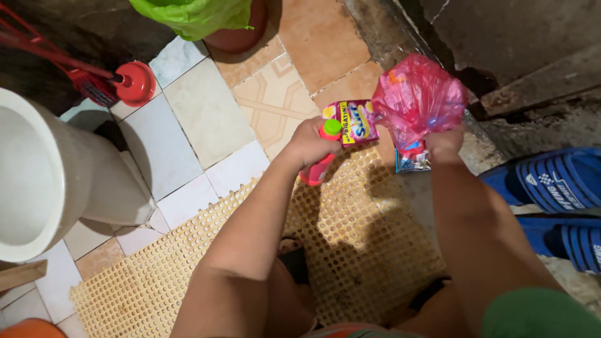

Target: The person organizes cleaning supplies, including a green basket, a white cloth, and a bottle of detergent, onto a beige plastic stool. They then use a red scoop to transfer water from an orange bucket into a white basin. Finally, the person uses a long-handled brush to scrub the tiled floor and a wall corner.

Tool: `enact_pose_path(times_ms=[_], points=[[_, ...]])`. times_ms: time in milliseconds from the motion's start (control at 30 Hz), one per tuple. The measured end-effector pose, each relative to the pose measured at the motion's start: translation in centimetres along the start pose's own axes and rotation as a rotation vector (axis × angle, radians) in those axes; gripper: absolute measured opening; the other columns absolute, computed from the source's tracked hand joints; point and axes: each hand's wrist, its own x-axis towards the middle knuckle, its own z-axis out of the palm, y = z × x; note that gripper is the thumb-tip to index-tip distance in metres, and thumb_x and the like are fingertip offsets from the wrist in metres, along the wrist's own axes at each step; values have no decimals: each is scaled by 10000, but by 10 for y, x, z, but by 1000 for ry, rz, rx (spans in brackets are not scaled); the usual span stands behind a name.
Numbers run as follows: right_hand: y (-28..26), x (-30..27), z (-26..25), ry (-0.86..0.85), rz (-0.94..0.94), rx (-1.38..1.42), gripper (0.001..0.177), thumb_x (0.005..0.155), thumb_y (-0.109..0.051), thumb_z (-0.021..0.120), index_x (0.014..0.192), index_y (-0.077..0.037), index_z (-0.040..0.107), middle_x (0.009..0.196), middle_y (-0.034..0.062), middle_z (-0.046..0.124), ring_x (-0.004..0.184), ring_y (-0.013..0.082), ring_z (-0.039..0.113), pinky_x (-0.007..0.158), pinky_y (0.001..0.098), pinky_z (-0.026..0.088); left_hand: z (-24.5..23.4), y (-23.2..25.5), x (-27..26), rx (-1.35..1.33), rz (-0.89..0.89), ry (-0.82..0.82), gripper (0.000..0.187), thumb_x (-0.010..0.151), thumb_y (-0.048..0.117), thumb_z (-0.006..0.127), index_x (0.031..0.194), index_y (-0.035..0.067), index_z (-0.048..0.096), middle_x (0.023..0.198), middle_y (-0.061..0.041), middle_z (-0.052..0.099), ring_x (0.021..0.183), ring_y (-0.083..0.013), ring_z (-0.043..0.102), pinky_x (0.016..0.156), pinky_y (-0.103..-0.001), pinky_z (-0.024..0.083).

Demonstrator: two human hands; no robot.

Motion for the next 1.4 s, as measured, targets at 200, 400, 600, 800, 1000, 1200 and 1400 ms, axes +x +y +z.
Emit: enact_pose_path(times_ms=[200, 400, 600, 800, 1000, 1200, 1400], points=[[0, 7, 6, 19, -18, -63, 228, 738, 50, 477, 935, -48, 535, 850, 91, 585, 719, 205, 589, 598, 312, 502, -7, -6, -1, 11, -5, 29, 347, 511, 55, 685, 845, 42, 593, 755, -37, 625, 683, -117, 583, 649, -242, 489], [-10, 2, 5, -98, 19, -12, 249, 720, 79, 472, 931, -36, 535, 851, 100, 587, 735, 216, 600, 615, 322, 516, -6, -7, -1, -67, 2, 16, 308, 521, 35, 673, 819, 38, 596, 739, -32, 622, 674, -116, 579, 641, -240, 489], [-20, -49, 12, -545, 151, 112, 270, 702, 108, 467, 928, -23, 535, 852, 110, 589, 752, 227, 611, 631, 332, 531, -8, -3, -3, -24, 3, 37, 309, 516, 47, 675, 816, 48, 601, 732, -35, 630, 661, -116, 585, 628, -244, 494], [-61, -110, 24, -899, 46, 305, 291, 684, 136, 462, 925, -11, 534, 853, 119, 590, 768, 238, 622, 647, 342, 545, -29, 9, -13, 7, 33, 88, 330, 493, 51, 697, 813, 44, 614, 728, -36, 633, 650, -118, 587, 618, -249, 496], [-76, -169, 11, -1061, -7, 221, 318, 697, 144, 459, 972, 0, 530, 839, 111, 586, 765, 222, 614, 660, 330, 535, -56, 9, -25, -25, 65, 160, 317, 523, 60, 681, 833, 46, 613, 731, -29, 636, 655, -112, 597, 614, -249, 500], [-100, -223, -19, -1288, -16, 315, 457, 645, 158, 436, 1063, -2, 527, 945, 99, 617, 844, 201, 620, 739, 305, 532, -81, 16, -47, 19, 10, 188, 290, 511, 52, 683, 793, 48, 617, 705, -31, 628, 627, -117, 588, 588, -253, 492], [-56, -252, 18, -1147, -150, -43, 501, 615, 127, 509, 1082, -56, 501, 942, 71, 601, 834, 180, 598, 674, 300, 529, -85, 12, -59, 9, -31, 148, 234, 512, 24, 669, 742, 33, 627, 683, -49, 622, 606, -129, 572, 568, -262, 484]])
